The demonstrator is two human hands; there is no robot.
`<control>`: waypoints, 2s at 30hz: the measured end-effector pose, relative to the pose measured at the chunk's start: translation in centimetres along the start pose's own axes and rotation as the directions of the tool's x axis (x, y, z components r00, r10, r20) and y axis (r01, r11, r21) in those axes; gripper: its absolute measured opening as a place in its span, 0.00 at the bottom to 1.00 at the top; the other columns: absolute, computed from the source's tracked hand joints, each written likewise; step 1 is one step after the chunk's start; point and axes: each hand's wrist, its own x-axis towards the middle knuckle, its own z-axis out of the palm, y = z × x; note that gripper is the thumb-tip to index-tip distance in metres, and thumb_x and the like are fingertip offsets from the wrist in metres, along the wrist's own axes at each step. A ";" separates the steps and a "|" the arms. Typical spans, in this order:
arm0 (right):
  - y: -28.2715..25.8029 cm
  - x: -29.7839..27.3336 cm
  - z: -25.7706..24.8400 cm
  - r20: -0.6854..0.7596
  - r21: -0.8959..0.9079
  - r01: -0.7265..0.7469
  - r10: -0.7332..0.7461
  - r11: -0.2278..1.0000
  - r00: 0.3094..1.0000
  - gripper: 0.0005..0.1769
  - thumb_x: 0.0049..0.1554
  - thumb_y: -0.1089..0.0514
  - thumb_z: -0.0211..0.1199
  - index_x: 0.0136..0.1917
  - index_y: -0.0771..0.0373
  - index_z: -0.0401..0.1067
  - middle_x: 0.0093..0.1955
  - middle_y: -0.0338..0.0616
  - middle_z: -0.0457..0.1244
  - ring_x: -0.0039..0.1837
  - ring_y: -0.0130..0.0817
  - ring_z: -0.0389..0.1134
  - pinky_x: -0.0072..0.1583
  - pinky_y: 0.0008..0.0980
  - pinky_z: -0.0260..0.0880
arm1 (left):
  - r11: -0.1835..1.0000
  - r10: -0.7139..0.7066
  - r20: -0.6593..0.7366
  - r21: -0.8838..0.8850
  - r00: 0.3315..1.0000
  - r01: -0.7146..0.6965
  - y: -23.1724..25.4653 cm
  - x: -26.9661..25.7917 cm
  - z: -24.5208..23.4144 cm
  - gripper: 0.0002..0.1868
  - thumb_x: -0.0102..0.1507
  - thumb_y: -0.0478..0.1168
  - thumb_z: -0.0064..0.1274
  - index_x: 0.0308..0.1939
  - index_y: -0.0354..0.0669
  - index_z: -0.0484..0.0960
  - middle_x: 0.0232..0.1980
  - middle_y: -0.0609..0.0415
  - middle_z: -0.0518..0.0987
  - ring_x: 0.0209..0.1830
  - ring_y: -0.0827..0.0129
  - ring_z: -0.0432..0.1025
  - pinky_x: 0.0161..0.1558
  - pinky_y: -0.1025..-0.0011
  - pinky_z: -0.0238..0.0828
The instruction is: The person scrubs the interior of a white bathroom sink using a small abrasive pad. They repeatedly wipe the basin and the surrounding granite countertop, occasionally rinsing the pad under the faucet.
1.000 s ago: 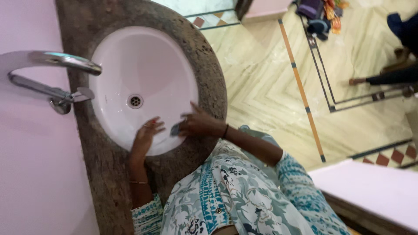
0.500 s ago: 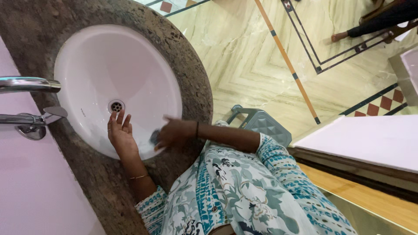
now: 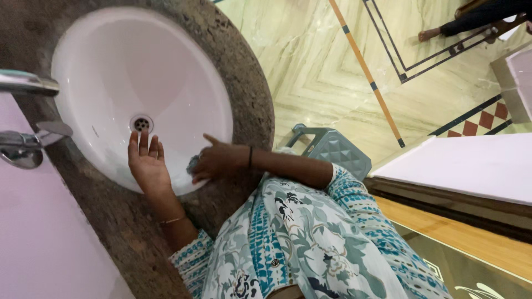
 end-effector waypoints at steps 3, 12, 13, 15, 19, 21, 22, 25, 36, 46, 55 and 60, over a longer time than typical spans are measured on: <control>2.9 0.0 -2.1 0.239 -0.179 -0.182 0.222 0.967 0.945 0.24 0.66 0.32 0.45 0.68 0.33 0.73 0.63 0.32 0.69 0.72 0.40 0.64 0.79 0.79 0.28 | 0.999 0.002 0.068 -0.049 0.998 0.002 0.0 0.2 0.4 0.22 0.72 0.50 0.50 0.66 0.42 0.74 0.59 0.53 0.80 0.55 0.65 0.74 0.62 0.65 0.69; 4.0 1.9 -2.6 0.092 -0.452 -0.213 0.283 0.866 0.955 0.30 0.63 0.27 0.47 0.50 0.46 0.81 0.55 0.36 0.71 0.69 0.40 0.63 0.77 0.77 0.19 | 0.999 -0.004 0.049 0.047 0.999 0.002 0.3 -0.9 2.4 0.19 0.72 0.48 0.47 0.62 0.43 0.76 0.56 0.53 0.81 0.53 0.65 0.76 0.60 0.66 0.72; 2.6 1.9 -1.1 0.191 -0.276 -0.046 0.102 0.960 0.976 0.28 0.68 0.31 0.45 0.52 0.46 0.80 0.56 0.36 0.70 0.66 0.39 0.66 0.80 0.81 0.25 | 0.999 -0.012 0.038 0.054 0.999 0.010 0.5 -1.0 2.4 0.18 0.72 0.48 0.47 0.62 0.44 0.76 0.56 0.53 0.81 0.53 0.66 0.76 0.60 0.67 0.71; 1.0 3.4 0.8 0.073 -0.154 0.301 -0.293 0.941 0.953 0.23 0.66 0.36 0.47 0.65 0.41 0.75 0.60 0.43 0.68 0.70 0.47 0.60 0.71 0.81 0.38 | 0.998 -0.026 0.018 0.062 1.000 0.025 0.7 -1.0 2.7 0.18 0.71 0.48 0.46 0.62 0.45 0.76 0.57 0.54 0.81 0.53 0.67 0.76 0.61 0.67 0.71; 2.9 4.5 -0.1 0.256 -0.149 0.132 -0.090 0.980 0.962 0.26 0.60 0.37 0.51 0.69 0.36 0.71 0.66 0.36 0.65 0.75 0.48 0.51 0.68 0.83 0.31 | 0.998 -0.032 -0.004 0.050 0.999 0.032 0.9 -1.2 2.7 0.18 0.72 0.47 0.47 0.62 0.44 0.76 0.56 0.53 0.81 0.53 0.66 0.76 0.61 0.66 0.70; 5.5 4.0 -2.5 0.393 -0.232 -0.101 0.188 0.967 0.900 0.26 0.57 0.35 0.53 0.68 0.34 0.70 0.68 0.29 0.63 0.78 0.45 0.47 0.69 0.84 0.23 | 0.999 -0.028 0.000 0.044 1.000 0.028 0.7 -1.3 2.7 0.18 0.72 0.47 0.46 0.62 0.43 0.76 0.56 0.53 0.81 0.53 0.66 0.75 0.62 0.66 0.70; 6.9 3.0 -4.0 0.180 -0.377 -0.146 0.227 0.915 0.957 0.24 0.62 0.35 0.53 0.67 0.41 0.72 0.64 0.32 0.67 0.77 0.44 0.52 0.75 0.79 0.23 | 0.998 -0.029 0.000 0.059 1.000 0.029 0.7 -1.2 2.8 0.18 0.72 0.47 0.46 0.62 0.43 0.76 0.56 0.53 0.81 0.53 0.66 0.75 0.61 0.67 0.70; 8.9 2.6 -7.0 -0.040 -0.561 -0.345 0.392 0.752 0.919 0.25 0.64 0.32 0.54 0.54 0.51 0.80 0.59 0.37 0.70 0.79 0.41 0.57 0.81 0.65 0.19 | 0.995 -0.028 -0.001 0.096 1.000 0.028 0.5 -0.9 3.1 0.19 0.72 0.47 0.44 0.63 0.42 0.75 0.56 0.53 0.81 0.53 0.67 0.76 0.60 0.68 0.70; 5.7 5.3 -2.2 0.451 0.053 0.187 -0.191 0.981 0.872 0.27 0.66 0.37 0.50 0.62 0.58 0.74 0.55 0.53 0.70 0.56 0.51 0.71 0.61 0.54 0.66 | 0.984 -0.005 -0.027 0.179 1.000 0.010 0.5 -1.1 3.3 0.18 0.73 0.46 0.44 0.62 0.41 0.75 0.56 0.50 0.81 0.51 0.68 0.76 0.59 0.70 0.71; 8.1 4.7 -3.2 0.505 -0.135 -0.011 0.078 0.991 0.859 0.25 0.62 0.36 0.54 0.60 0.52 0.78 0.59 0.44 0.72 0.61 0.43 0.72 0.68 0.51 0.69 | 0.978 0.008 0.003 0.208 1.000 -0.008 0.2 -1.0 3.1 0.16 0.73 0.46 0.45 0.60 0.43 0.76 0.55 0.52 0.82 0.51 0.70 0.77 0.59 0.71 0.70; 7.7 0.8 -5.9 -0.145 -0.609 -0.265 0.224 0.747 0.964 0.41 0.54 0.26 0.51 0.65 0.58 0.74 0.71 0.43 0.63 0.78 0.39 0.56 0.78 0.66 0.26 | 0.963 0.010 0.015 0.271 1.000 -0.014 0.2 -1.2 3.4 0.16 0.73 0.46 0.44 0.60 0.42 0.76 0.56 0.52 0.82 0.50 0.70 0.77 0.59 0.71 0.70; 7.2 0.1 -7.1 0.046 -0.607 -0.323 0.438 0.726 0.898 0.37 0.64 0.25 0.41 0.47 0.54 0.80 0.81 0.48 0.53 0.86 0.44 0.42 0.78 0.66 0.22 | 0.960 -0.014 0.008 0.279 1.000 0.011 0.2 -1.2 3.7 0.17 0.73 0.46 0.43 0.61 0.44 0.75 0.57 0.53 0.82 0.51 0.70 0.77 0.60 0.70 0.68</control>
